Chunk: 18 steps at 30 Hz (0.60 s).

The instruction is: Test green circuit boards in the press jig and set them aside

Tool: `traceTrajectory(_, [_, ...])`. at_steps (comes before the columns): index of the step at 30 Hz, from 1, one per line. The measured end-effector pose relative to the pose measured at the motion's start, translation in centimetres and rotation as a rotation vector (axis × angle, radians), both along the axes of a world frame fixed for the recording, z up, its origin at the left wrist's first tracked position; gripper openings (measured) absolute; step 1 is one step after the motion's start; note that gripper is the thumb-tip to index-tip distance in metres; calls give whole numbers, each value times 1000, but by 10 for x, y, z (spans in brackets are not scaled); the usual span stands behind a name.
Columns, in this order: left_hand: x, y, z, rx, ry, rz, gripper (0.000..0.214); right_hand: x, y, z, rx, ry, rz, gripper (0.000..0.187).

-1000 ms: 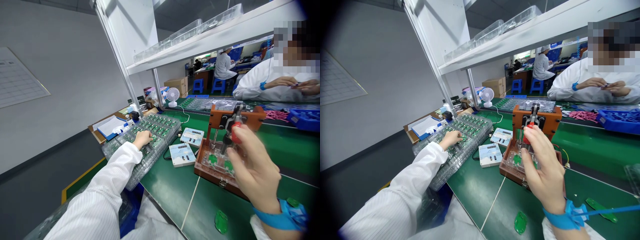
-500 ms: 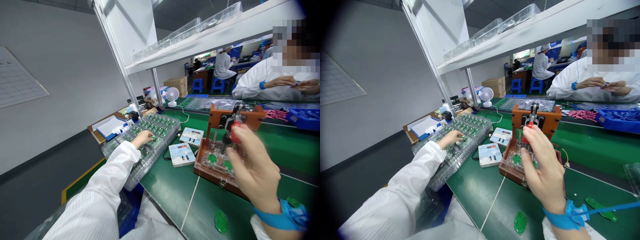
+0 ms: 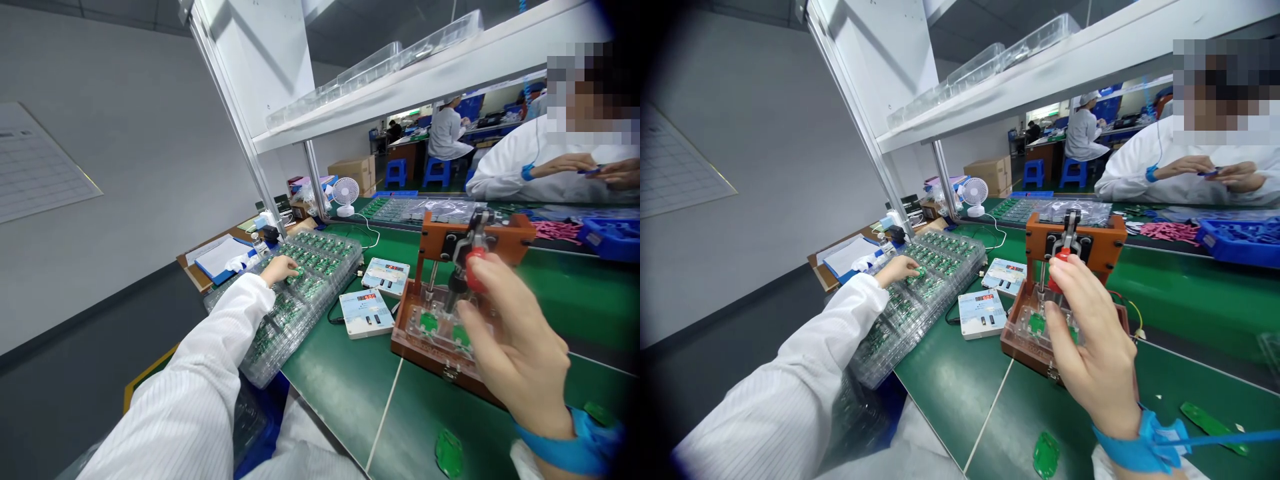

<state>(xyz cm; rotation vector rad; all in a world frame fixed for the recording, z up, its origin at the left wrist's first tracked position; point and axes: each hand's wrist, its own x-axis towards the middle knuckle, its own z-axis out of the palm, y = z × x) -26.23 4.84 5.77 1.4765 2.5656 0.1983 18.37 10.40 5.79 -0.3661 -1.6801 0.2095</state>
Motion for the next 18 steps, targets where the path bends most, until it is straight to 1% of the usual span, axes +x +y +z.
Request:
traceTrajectory(6, [7,4,2,-88,91,-6,29,1,-1,1,4,-2,-1,63])
traceTrajectory(13, [3,12,11,-224,81,-21,24,1,1,-1,6,-6,2,64])
traceTrajectory(18, [4,15,14,-311,111,-55,26,1,1,-1,12,-6,9,63])
